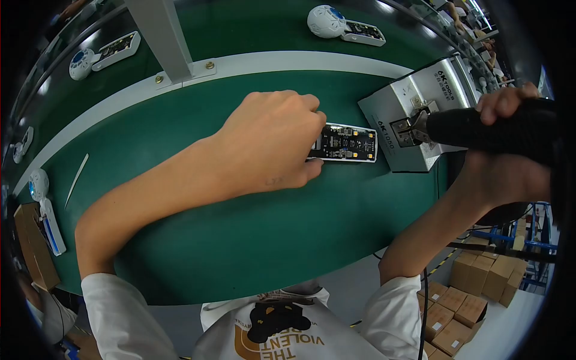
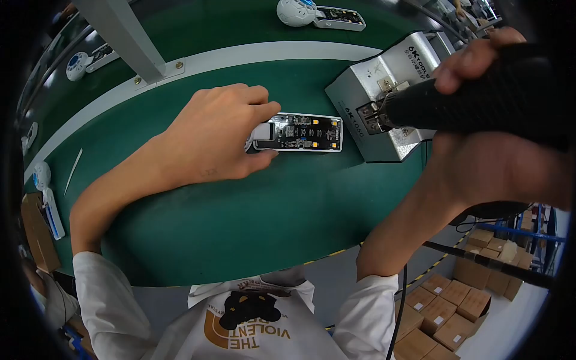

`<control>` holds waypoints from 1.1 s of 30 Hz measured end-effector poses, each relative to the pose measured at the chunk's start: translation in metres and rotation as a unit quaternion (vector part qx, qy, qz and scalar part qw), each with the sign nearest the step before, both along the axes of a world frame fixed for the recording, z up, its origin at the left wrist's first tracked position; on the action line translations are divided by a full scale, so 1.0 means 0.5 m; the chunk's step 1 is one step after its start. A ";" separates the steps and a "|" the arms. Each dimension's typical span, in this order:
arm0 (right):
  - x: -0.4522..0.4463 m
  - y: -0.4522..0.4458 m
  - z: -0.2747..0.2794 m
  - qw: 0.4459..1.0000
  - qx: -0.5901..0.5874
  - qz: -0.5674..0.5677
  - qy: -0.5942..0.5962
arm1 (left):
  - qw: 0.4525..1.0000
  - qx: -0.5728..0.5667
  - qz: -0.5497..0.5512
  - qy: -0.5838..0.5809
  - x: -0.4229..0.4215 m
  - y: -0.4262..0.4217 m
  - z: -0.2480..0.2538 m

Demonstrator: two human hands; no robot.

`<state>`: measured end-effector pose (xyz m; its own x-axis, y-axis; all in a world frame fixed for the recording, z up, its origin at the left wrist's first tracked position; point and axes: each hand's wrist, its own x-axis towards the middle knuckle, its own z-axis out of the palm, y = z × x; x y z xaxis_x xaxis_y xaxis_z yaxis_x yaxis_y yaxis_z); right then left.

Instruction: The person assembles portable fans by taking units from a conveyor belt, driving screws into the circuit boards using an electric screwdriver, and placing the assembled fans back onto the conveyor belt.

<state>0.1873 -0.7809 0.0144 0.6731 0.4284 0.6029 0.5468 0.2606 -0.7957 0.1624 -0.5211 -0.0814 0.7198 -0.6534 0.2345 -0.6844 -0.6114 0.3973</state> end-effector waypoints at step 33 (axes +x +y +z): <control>-0.060 0.132 -0.075 0.997 0.005 0.017 0.074 | 0.988 0.081 0.015 0.128 0.019 -0.007 0.020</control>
<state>0.1575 -0.7151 -0.0231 0.7401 0.4471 0.5024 0.4147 0.2846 -0.8643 0.1721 -0.5244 -0.0715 0.7613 -0.6453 -0.0635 -0.5552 -0.6994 0.4501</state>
